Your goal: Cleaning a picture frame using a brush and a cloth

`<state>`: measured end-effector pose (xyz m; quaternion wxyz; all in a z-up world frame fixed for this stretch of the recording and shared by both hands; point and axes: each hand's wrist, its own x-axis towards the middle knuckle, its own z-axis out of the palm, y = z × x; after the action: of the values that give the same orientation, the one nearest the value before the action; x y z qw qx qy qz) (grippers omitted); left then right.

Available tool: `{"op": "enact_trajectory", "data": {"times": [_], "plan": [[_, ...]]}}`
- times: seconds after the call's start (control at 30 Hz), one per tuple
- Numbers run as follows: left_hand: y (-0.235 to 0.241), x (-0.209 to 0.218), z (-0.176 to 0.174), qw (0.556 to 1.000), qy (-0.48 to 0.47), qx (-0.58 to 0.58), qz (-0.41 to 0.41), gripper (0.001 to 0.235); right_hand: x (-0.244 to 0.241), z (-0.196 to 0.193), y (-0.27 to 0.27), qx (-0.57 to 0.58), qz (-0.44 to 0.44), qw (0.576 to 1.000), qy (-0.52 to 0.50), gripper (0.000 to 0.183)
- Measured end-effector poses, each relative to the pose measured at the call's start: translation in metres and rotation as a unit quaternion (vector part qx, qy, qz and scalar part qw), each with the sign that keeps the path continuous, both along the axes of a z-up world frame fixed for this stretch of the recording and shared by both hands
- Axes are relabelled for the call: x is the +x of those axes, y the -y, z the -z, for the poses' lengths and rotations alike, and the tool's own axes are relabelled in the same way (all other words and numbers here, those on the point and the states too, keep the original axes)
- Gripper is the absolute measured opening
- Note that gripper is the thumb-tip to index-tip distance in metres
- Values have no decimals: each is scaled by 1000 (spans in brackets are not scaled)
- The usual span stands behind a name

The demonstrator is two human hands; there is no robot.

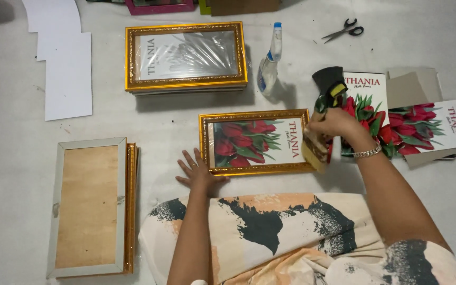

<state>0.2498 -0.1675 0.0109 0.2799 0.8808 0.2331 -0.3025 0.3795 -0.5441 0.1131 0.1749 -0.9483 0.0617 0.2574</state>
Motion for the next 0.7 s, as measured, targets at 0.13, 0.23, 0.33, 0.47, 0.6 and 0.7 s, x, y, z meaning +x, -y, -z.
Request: {"op": "enact_trajectory", "data": {"times": [0.13,0.23,0.33,0.47,0.6,0.7], "plan": [[-2,2,3,1000,11,-1,1,150,11,26,4,17,45,998,48,65],[-1,-1,-5,1000,8,-11,-5,147,16,33,7,121,146,954,231,35],[-2,1,-6,1000,-1,-10,3,144,1,3,-9,220,-13,914,341,15],[-3,0,-13,1000,-12,-17,5,148,-43,-57,-89,392,-93,915,40,47],[-1,3,27,998,-39,42,16,139,-52,5,-168,406,-276,871,32,22],[-13,7,74,999,-30,45,4,139,-53,11,-210,385,-279,880,6,29]]}}
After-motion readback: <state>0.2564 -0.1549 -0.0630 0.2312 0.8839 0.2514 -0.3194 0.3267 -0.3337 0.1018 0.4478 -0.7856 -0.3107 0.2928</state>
